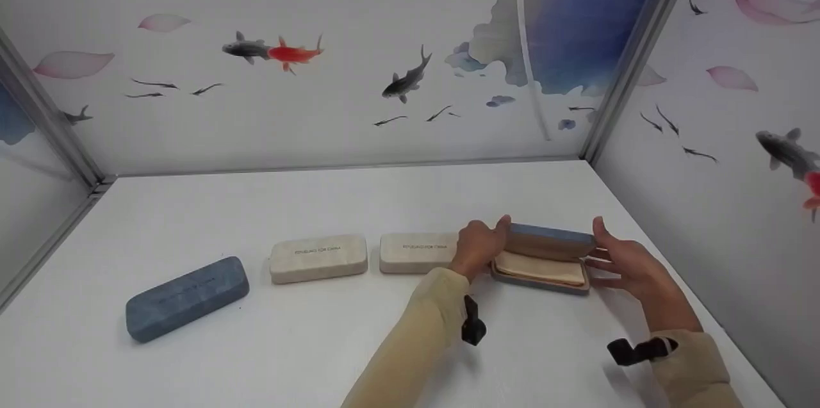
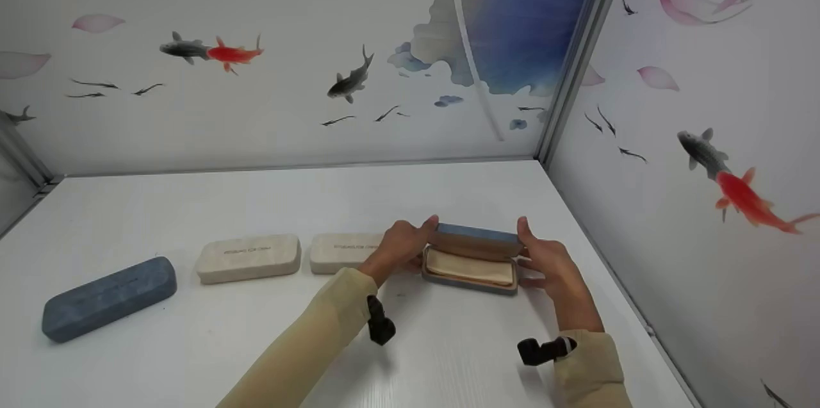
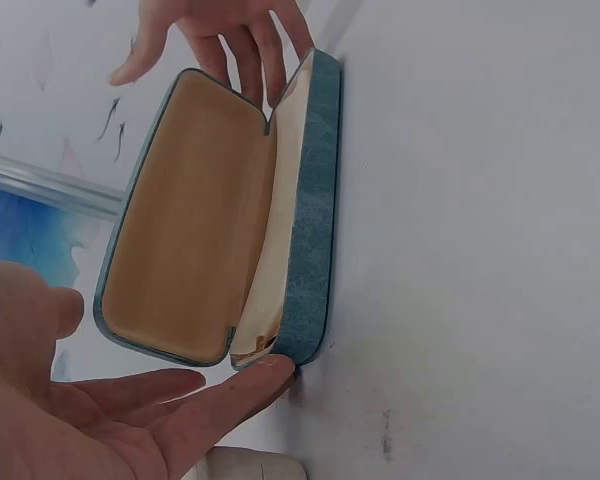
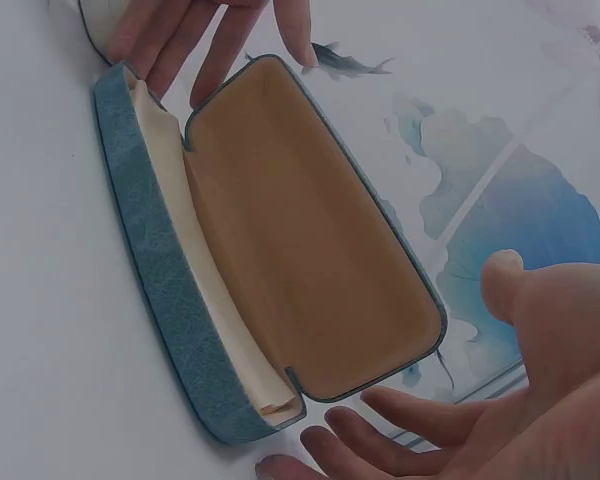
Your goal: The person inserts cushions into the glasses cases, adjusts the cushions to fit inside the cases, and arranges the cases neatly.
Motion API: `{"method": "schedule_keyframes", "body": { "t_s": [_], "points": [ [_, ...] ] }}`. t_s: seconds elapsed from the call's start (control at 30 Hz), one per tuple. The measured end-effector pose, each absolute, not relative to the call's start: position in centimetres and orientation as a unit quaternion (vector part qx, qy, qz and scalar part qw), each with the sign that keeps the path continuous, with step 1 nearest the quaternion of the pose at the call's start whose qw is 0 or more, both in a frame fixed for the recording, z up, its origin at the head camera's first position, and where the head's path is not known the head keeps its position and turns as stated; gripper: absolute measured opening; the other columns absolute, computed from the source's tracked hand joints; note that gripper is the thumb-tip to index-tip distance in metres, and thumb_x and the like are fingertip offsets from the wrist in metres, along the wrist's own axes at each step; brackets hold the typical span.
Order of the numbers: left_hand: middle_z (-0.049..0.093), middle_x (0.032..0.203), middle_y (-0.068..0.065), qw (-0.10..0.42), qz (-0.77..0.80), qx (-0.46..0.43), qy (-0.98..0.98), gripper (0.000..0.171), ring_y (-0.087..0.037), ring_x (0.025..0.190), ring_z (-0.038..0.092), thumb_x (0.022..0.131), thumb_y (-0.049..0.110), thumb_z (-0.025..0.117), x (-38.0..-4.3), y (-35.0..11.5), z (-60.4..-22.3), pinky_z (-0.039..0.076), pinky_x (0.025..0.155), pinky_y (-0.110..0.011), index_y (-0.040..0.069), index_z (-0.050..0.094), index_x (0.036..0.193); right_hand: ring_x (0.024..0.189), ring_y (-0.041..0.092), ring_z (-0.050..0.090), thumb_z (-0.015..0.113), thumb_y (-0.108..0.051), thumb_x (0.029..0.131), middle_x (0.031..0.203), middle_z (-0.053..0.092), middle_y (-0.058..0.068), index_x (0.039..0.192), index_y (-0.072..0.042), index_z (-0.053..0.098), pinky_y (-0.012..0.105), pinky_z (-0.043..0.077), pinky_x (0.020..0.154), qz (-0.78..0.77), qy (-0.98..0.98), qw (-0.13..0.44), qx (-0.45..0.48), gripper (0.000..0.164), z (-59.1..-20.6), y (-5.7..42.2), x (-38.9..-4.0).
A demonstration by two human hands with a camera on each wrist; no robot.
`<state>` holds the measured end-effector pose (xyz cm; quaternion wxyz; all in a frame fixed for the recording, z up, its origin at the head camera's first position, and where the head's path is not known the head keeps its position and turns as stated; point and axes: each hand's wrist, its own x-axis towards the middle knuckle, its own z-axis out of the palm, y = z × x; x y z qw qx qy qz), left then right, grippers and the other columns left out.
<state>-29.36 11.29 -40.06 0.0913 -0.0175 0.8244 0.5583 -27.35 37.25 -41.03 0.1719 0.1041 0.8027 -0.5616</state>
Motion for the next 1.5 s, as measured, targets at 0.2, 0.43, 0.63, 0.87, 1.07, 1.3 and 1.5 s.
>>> {"method": "schedule_keyframes", "body": {
  "t_s": [0.2, 0.43, 0.63, 0.87, 1.07, 1.3, 1.5],
  "points": [
    [0.058, 0.136, -0.026, 0.085, 0.562, -0.020, 0.823, 0.072, -0.030, 0.120, 0.060, 0.098, 0.049, 0.057, -29.5, 11.2, -40.1, 0.050, 0.104, -0.045, -0.011, 0.051, 0.137, 0.152, 0.045, 0.019, 0.032, -0.076, 0.093, 0.163, 0.011, 0.032, 0.156, 0.011, 0.003, 0.060, 0.031, 0.118, -0.568, 0.793, 0.184, 0.117, 0.111, -41.2, 36.5, -27.8],
    [0.062, 0.131, -0.028, 0.060, 0.549, -0.020, 0.833, 0.071, -0.031, 0.113, 0.063, 0.095, 0.047, 0.063, -29.5, 11.3, -40.3, 0.052, 0.100, -0.045, -0.013, 0.054, 0.131, 0.132, 0.032, 0.045, 0.039, -0.071, 0.096, 0.134, 0.049, 0.030, 0.152, 0.013, 0.019, 0.061, 0.034, 0.116, -0.559, 0.801, 0.180, 0.118, 0.103, -41.4, 36.5, -28.0],
    [0.060, 0.134, -0.025, 0.081, 0.556, -0.024, 0.827, 0.069, -0.028, 0.114, 0.062, 0.096, 0.046, 0.064, -29.5, 11.3, -40.2, 0.050, 0.103, -0.045, -0.011, 0.053, 0.134, 0.112, 0.014, 0.049, 0.045, -0.066, 0.097, 0.117, 0.053, 0.004, 0.150, 0.009, 0.027, 0.049, 0.042, 0.111, -0.555, 0.801, 0.192, 0.115, 0.094, -41.7, 37.0, -28.1],
    [0.063, 0.128, -0.024, 0.093, 0.548, -0.011, 0.831, 0.065, -0.025, 0.106, 0.062, 0.098, 0.042, 0.063, -29.3, 11.2, -40.1, 0.052, 0.098, -0.042, -0.011, 0.053, 0.133, 0.142, 0.032, 0.033, 0.046, -0.063, 0.098, 0.155, 0.030, 0.026, 0.154, 0.010, 0.020, 0.055, 0.030, 0.120, -0.569, 0.789, 0.207, 0.100, 0.095, -42.1, 37.0, -27.9],
    [0.066, 0.115, -0.018, 0.116, 0.548, -0.019, 0.828, 0.058, -0.022, 0.092, 0.061, 0.098, 0.040, 0.063, -29.1, 11.3, -40.3, 0.054, 0.083, -0.036, -0.009, 0.055, 0.129, 0.143, 0.034, 0.031, 0.046, -0.061, 0.100, 0.158, 0.025, 0.029, 0.154, 0.012, 0.018, 0.057, 0.029, 0.120, -0.566, 0.791, 0.215, 0.091, 0.095, -42.4, 37.2, -27.6],
    [0.051, 0.079, -0.005, 0.124, 0.556, 0.009, 0.822, 0.040, -0.017, 0.070, 0.051, 0.100, 0.036, 0.061, -29.2, 11.1, -40.4, 0.041, 0.064, -0.029, -0.004, 0.061, 0.103, 0.140, 0.036, 0.033, 0.051, -0.056, 0.100, 0.154, 0.030, 0.029, 0.153, 0.011, 0.026, 0.060, 0.029, 0.119, -0.556, 0.800, 0.217, 0.065, 0.089, -42.4, 37.6, -27.6],
    [0.047, 0.075, -0.003, 0.128, 0.550, 0.028, 0.825, 0.036, -0.016, 0.066, 0.046, 0.101, 0.034, 0.059, -29.2, 11.0, -40.4, 0.039, 0.063, -0.028, -0.001, 0.059, 0.099, 0.121, 0.021, 0.046, 0.054, -0.052, 0.100, 0.135, 0.050, 0.012, 0.148, 0.011, 0.036, 0.053, 0.040, 0.113, -0.538, 0.814, 0.212, 0.055, 0.081, -42.3, 38.0, -27.6]
  ]
}}
